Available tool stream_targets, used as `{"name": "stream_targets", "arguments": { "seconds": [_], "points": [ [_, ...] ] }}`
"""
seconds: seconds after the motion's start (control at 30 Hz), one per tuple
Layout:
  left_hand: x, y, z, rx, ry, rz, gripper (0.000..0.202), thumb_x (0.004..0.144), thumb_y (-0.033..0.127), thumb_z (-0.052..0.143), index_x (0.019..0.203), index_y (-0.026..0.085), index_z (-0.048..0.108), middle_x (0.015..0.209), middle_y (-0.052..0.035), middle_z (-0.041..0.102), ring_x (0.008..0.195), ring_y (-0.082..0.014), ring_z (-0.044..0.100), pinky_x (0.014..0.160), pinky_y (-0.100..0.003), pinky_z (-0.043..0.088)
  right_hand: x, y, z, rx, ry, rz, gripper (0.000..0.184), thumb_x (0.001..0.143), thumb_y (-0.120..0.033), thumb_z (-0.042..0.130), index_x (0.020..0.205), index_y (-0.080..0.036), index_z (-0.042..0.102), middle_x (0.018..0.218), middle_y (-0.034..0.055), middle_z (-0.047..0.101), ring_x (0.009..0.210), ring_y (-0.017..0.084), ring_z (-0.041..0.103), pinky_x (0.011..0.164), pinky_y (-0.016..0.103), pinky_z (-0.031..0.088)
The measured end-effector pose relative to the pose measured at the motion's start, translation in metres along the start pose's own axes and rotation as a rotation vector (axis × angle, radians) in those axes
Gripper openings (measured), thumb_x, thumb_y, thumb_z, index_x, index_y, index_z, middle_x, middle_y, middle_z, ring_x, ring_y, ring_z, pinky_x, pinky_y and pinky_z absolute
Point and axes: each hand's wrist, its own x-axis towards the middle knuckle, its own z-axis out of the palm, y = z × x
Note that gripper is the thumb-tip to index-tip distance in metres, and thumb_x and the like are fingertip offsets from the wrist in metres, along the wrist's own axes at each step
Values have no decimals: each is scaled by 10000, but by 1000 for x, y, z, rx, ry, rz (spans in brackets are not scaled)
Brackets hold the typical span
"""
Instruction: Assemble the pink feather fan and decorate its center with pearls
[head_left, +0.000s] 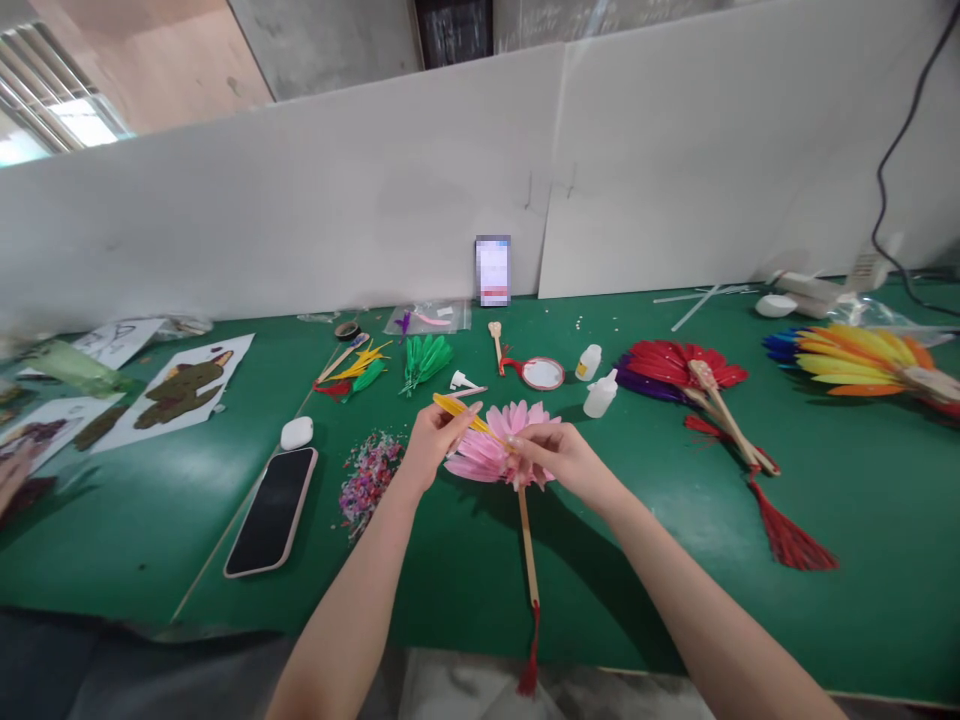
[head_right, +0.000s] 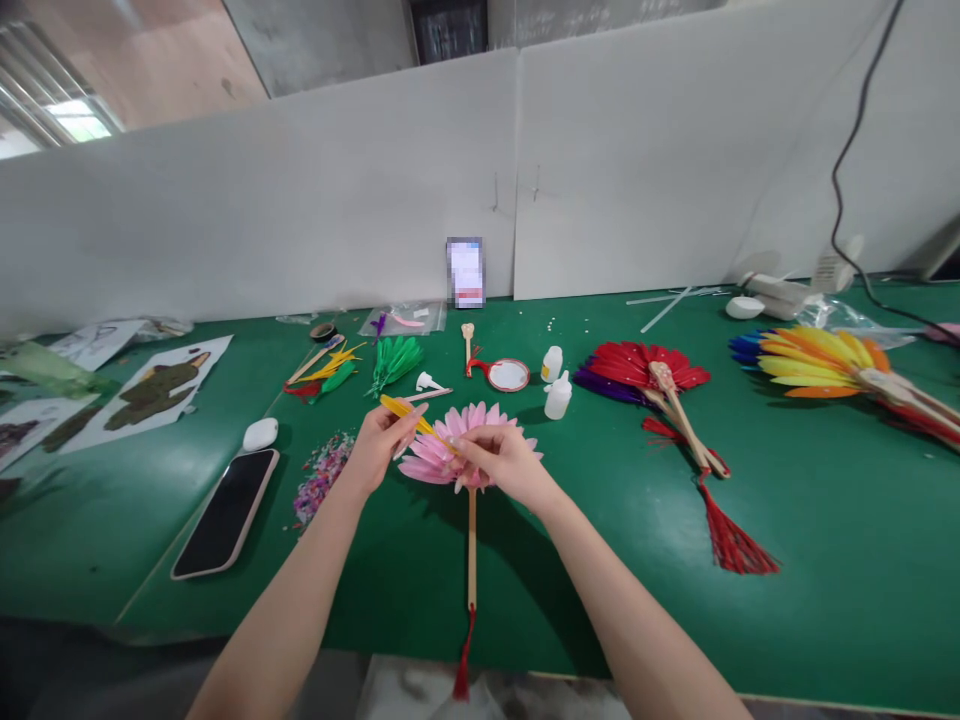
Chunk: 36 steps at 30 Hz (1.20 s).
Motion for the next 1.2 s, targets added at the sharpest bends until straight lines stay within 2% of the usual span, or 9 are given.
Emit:
{"name": "stream_targets", "arguments": {
  "seconds": [0.13, 0.37, 0.5, 0.57, 0.6, 0.7, 0.77, 0.9, 1.2],
  "points": [
    [2, 1, -6, 23, 3, -16, 304, 644, 381, 750, 622, 139, 567, 379, 72, 382, 343, -33, 294, 381, -192, 177, -1, -1, -2, 10, 8, -29, 386, 747, -518, 641, 636, -150, 602, 522, 29, 650, 378, 103, 541, 328, 182, 339],
    [-3, 3, -8, -27, 211, 56, 305, 684, 385, 694, 823, 161, 540, 458, 65, 497, 359, -48, 403, 350, -159, 205, 4, 5, -13, 51, 263, -177, 438, 822, -575, 510, 669, -170, 572, 446, -32, 511, 336, 78, 434, 324, 196, 331],
    [-15, 0, -12, 29, 176, 31, 385, 670, 352, 714, 943, 185, 501, 482, 71, 538, 370, -61, 458, 370, -146, 283, 5, 1, -19, -7, 363, -270, 346, 778, -504, 616, 777, -159, 635, 560, 4, 610, 432, 108, 532, 394, 220, 427],
    [-19, -5, -16, 101, 140, -2, 398, 687, 353, 704, 965, 197, 466, 503, 73, 553, 382, -67, 479, 401, -150, 342, -2, -3, -20, -147, 309, -349, 330, 805, -425, 618, 1027, -181, 637, 825, 54, 706, 725, 174, 660, 628, 286, 542],
    [-21, -9, -17, 133, 121, -16, 397, 697, 355, 697, 967, 201, 449, 513, 73, 559, 383, -68, 481, 414, -156, 364, -7, -4, -20, -278, 266, -403, 348, 847, -385, 574, 1141, -201, 597, 1001, 72, 698, 928, 199, 648, 794, 338, 533],
    [-22, -19, -21, 198, 58, -35, 390, 721, 362, 680, 967, 212, 418, 533, 72, 574, 369, -72, 470, 410, -169, 377, -27, 4, -21, -827, 142, -555, 378, 951, -262, 387, 1319, -233, 468, 1365, 64, 499, 1297, 204, 399, 1103, 467, 263],
    [-22, -22, -22, 257, 27, -44, 378, 734, 366, 668, 965, 218, 409, 529, 79, 565, 361, -79, 471, 389, -170, 357, -40, 17, -23, -1119, 76, -573, 422, 961, -242, 364, 1381, -219, 387, 1436, 69, 407, 1347, 208, 317, 1131, 503, 165],
    [-23, -24, -17, 310, -7, -69, 344, 733, 335, 660, 927, 221, 399, 567, 78, 562, 454, -115, 579, 427, -183, 396, -56, 45, -22, -1409, 11, -518, 505, 968, -276, 355, 1450, -183, 239, 1479, 81, 320, 1370, 208, 268, 1126, 512, 178],
    [-23, -30, -13, 248, 10, -81, 328, 718, 307, 660, 896, 219, 399, 578, 74, 577, 508, -130, 614, 505, -218, 461, -52, 48, -11, -1472, -43, -531, 560, 972, -319, 336, 1477, -185, 133, 1486, 56, 297, 1373, 206, 259, 1131, 502, 175]
  ]
}}
